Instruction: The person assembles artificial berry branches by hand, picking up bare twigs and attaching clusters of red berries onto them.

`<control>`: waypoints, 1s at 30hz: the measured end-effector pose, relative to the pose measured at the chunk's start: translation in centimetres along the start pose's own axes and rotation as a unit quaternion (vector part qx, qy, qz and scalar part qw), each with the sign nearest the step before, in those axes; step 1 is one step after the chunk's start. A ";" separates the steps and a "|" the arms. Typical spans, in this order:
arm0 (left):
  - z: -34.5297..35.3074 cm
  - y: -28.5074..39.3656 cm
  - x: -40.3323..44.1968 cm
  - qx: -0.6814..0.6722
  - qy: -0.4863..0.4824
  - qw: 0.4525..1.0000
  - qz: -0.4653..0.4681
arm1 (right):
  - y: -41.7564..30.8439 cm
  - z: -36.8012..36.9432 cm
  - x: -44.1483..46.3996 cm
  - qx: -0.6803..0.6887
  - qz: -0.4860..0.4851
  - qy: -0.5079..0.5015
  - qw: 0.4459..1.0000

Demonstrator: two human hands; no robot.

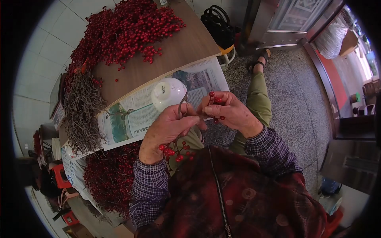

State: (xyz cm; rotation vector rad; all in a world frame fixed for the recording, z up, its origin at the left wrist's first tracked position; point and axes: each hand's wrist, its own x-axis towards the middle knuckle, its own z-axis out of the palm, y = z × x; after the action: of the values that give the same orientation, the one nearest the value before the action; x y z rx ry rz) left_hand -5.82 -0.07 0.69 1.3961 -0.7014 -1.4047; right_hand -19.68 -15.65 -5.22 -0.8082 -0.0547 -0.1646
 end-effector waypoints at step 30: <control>0.0 -1.1 0.6 -0.035 0.018 0.999 -0.005 | 0.2 -0.3 0.0 -0.037 0.008 0.007 0.999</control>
State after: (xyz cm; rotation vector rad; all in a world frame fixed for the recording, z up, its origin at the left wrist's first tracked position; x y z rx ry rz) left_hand -5.98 -0.27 -0.51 1.3685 -0.6181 -1.3953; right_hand -19.60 -15.71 -5.60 -0.8819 -0.0282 -0.1578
